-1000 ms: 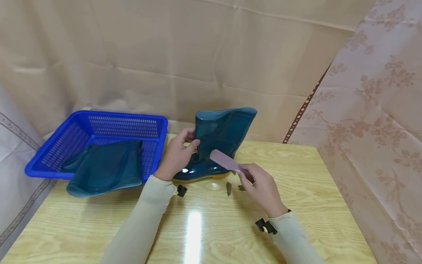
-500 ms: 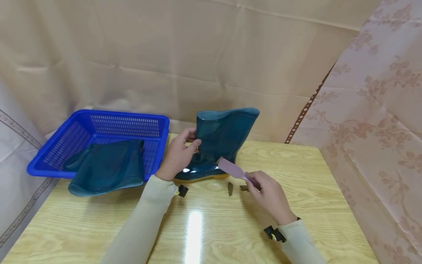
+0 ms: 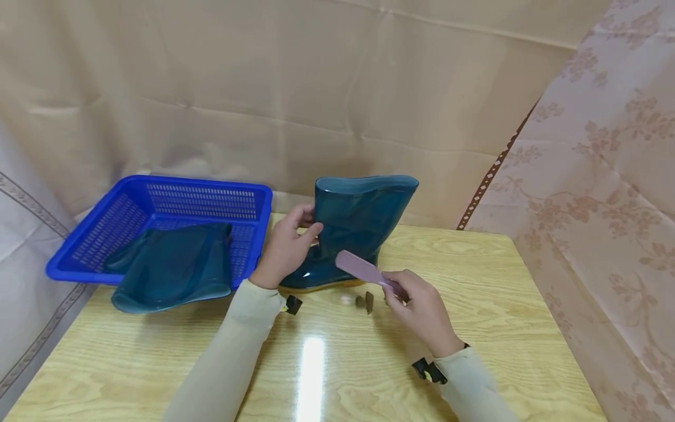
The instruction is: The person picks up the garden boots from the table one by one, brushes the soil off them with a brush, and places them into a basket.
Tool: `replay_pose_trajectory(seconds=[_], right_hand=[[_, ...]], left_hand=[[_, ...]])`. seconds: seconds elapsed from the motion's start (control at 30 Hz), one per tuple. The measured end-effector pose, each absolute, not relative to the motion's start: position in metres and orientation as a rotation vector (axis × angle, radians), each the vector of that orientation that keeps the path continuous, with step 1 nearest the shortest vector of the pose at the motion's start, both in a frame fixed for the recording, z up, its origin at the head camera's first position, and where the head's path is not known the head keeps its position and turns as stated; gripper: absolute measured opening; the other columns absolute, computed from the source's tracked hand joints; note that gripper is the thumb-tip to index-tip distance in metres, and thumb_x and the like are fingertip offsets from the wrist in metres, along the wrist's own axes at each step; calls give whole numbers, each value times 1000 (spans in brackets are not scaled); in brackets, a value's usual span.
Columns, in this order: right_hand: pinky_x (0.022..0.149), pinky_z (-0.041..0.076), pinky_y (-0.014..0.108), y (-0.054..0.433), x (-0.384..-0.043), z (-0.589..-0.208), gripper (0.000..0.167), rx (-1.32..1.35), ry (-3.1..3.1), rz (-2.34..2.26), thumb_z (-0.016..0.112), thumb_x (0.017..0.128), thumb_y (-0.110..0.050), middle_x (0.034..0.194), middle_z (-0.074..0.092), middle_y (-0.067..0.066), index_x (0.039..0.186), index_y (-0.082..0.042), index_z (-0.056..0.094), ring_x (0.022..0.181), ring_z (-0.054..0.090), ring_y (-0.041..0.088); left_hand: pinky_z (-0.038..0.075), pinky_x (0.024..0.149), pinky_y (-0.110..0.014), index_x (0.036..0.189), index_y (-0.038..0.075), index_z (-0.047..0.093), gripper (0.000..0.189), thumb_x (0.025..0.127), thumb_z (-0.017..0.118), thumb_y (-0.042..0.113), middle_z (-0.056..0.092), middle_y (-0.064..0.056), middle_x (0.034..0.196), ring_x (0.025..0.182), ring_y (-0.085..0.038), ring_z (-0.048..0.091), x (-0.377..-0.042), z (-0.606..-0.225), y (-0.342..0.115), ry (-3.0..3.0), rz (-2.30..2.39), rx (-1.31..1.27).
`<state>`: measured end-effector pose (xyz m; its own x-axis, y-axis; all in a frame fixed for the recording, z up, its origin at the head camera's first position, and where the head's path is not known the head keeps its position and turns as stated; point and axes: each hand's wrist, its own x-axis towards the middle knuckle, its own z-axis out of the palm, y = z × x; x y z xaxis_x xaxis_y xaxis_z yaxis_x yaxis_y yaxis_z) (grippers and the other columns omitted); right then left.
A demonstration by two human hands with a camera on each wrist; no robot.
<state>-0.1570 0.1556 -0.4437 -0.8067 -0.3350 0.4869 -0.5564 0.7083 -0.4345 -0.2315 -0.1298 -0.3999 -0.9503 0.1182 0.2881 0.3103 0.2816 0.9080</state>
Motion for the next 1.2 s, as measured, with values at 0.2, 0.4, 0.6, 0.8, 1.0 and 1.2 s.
replay_pose_trajectory(seconds=[0.2,0.4,0.6,0.8,1.0,1.2], right_hand=[[59,49,19,155,-163,-454,17,775,-2677,658,75,94,-12,91,69,-8,111,-15,77,69,55,-3],[60,50,20,178,-161,-456,15,686,-2762,605,77,93,-14,94,71,-7,108,-17,78,71,58,-1],[59,52,21,188,-162,-454,21,715,-2628,610,79,91,-11,94,71,-5,111,-14,77,71,61,0],[54,45,22,165,-174,-441,30,770,-2430,732,79,91,-7,92,68,-5,120,-12,74,68,51,4],[54,45,23,149,-180,-435,30,755,-2385,772,79,91,-6,92,68,-4,120,-11,75,68,51,5],[56,48,22,168,-179,-444,27,681,-2458,704,77,93,-8,92,69,-3,120,-12,75,68,52,4]], left_hand=[[61,88,-42,138,9,57,32,107,59,14,66,-11,123,113,-26,65,-231,-399,-128,-2385,-1726,-407],[61,89,-42,138,10,57,32,107,59,14,66,-10,123,113,-26,65,-231,-397,-127,-2397,-1731,-390],[60,90,-41,137,10,58,32,106,60,16,67,-9,122,112,-24,65,-232,-398,-125,-2401,-1714,-396],[61,88,-41,136,10,58,30,106,61,14,67,-10,120,109,-24,66,-233,-399,-125,-2387,-1720,-416],[61,89,-42,137,10,58,30,107,58,13,67,-10,121,111,-25,65,-231,-401,-126,-2391,-1727,-421],[60,91,-43,137,11,58,29,108,56,14,66,-9,124,113,-25,64,-231,-400,-129,-2398,-1715,-410]])
